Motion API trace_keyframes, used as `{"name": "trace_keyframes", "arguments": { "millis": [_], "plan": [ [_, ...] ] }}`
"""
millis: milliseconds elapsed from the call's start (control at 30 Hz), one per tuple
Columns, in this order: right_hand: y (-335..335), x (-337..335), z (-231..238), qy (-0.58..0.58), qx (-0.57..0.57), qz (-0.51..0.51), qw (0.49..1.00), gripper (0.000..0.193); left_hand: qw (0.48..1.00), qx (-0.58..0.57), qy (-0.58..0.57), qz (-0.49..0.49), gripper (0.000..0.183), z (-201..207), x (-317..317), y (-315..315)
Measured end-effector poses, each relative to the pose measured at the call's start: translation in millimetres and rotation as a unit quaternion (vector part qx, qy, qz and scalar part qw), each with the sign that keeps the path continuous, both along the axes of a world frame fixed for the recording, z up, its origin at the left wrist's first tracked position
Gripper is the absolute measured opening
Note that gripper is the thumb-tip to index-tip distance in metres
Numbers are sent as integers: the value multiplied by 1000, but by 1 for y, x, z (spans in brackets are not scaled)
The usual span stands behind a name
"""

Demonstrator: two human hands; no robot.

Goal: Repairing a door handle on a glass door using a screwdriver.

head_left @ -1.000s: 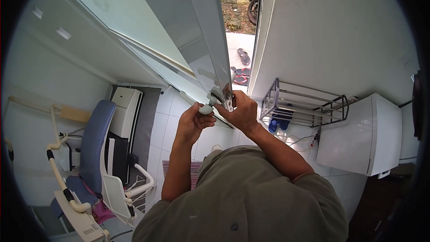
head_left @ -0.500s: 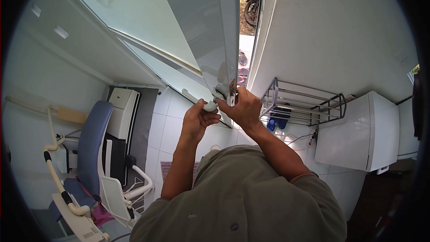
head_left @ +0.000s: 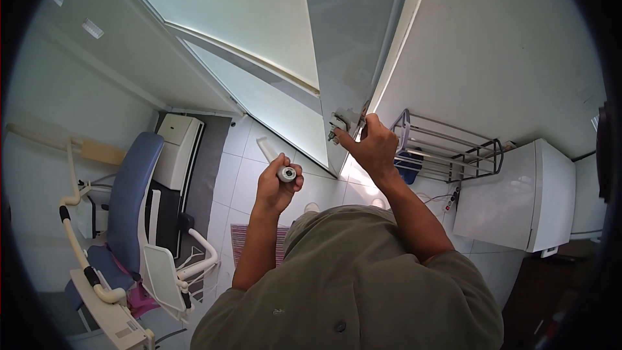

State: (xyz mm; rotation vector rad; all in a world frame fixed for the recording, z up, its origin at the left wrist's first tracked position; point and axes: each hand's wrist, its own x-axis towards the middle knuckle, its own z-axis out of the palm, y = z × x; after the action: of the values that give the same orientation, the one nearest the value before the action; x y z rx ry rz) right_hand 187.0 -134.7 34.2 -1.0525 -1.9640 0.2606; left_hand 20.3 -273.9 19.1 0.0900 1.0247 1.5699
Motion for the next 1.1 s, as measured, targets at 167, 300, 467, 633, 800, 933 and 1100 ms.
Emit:
{"name": "trace_keyframes", "arguments": {
  "millis": [167,300,467,633,800,933,1100],
  "plan": [
    [2,4,4,-20,-32,17,999,39,996,10,-90,-5,18,-5,15,14],
    [0,9,7,-9,-97,43,994,38,996,15,-79,-26,19,-5,18,20],
    [-9,18,3,123,-325,85,934,31,1000,13,-13,-23,19,-5,21,22],
    [-25,38,-14,393,-640,112,651,25,999,9,51,-9,20,-8,27,20],
    [-35,46,-4,411,-687,154,580,27,984,-35,173,10,19,0,40,18],
    [-42,41,20,395,-684,217,573,24,968,-27,251,2,17,9,52,13],
    [-48,32,31,296,-627,192,695,22,961,-28,271,-49,15,27,67,14]
  ]
}}
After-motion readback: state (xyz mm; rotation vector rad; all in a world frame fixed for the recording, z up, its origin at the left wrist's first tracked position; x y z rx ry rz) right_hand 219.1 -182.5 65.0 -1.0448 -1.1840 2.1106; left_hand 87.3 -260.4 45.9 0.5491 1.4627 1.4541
